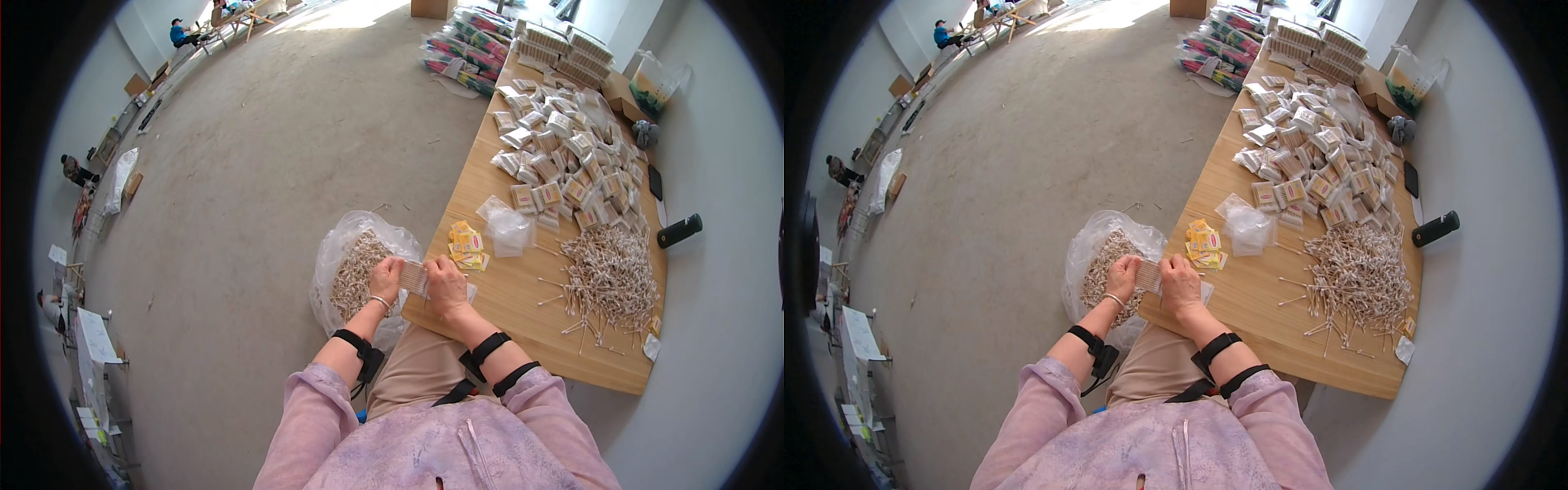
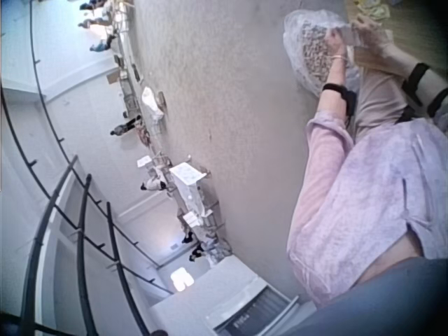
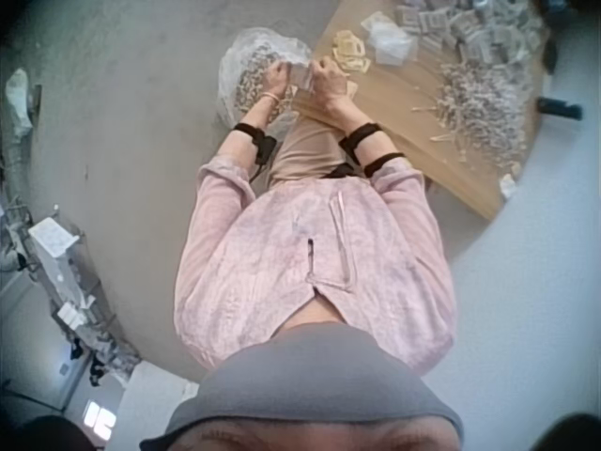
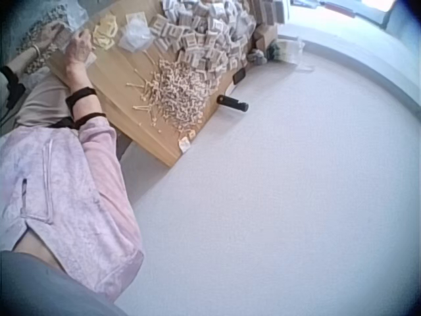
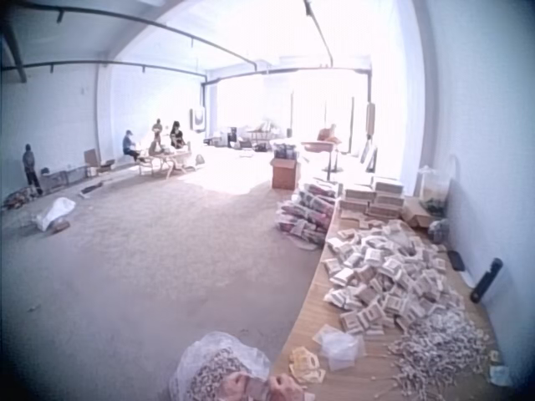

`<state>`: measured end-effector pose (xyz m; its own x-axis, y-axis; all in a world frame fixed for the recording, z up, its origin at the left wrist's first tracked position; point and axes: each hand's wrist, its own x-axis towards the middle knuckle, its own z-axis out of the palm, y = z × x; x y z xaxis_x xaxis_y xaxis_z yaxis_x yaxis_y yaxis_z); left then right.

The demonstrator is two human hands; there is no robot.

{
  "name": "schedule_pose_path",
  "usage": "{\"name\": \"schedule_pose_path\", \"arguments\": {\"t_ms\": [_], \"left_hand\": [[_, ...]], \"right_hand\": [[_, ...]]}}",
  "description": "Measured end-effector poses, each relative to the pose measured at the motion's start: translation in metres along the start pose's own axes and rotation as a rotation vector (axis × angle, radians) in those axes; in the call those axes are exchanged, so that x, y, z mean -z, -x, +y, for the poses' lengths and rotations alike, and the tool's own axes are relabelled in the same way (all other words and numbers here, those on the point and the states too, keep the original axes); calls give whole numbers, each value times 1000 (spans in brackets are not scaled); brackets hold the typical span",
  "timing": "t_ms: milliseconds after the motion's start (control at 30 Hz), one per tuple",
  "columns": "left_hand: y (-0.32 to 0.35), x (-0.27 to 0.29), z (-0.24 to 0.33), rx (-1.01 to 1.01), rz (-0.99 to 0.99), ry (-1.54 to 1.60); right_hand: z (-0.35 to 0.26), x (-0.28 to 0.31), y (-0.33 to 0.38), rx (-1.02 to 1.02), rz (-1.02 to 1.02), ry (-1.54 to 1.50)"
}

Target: The person is counting and packaging cotton swabs into small plastic bags at a table.

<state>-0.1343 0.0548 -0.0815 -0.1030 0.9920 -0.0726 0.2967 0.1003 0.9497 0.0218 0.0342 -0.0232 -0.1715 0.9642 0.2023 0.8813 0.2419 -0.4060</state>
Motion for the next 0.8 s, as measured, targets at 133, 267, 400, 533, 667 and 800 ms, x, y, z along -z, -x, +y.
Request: {"name": "schedule_pose_path", "arguments": {"t_ms": [133,267,400,533,667,800], "left_hand": [[1,3,5,-22,-2,26],[3,3,11,-43,10,24],[1,2,7,-35,22,55],[0,2,6,-9,3,6],[0,4,3,-24,-3,36],[0,2,7,-31,-11,26]], "right_hand": [[-1,3,7,-48,174,-99],[7,5,19,-133,169,-75],[8,-1,23,-73,168,-8],[-1,-4,24,-3,172,34],[-6,-4,27,27,141,59],[-3,-1,28,52,124,92]]}}
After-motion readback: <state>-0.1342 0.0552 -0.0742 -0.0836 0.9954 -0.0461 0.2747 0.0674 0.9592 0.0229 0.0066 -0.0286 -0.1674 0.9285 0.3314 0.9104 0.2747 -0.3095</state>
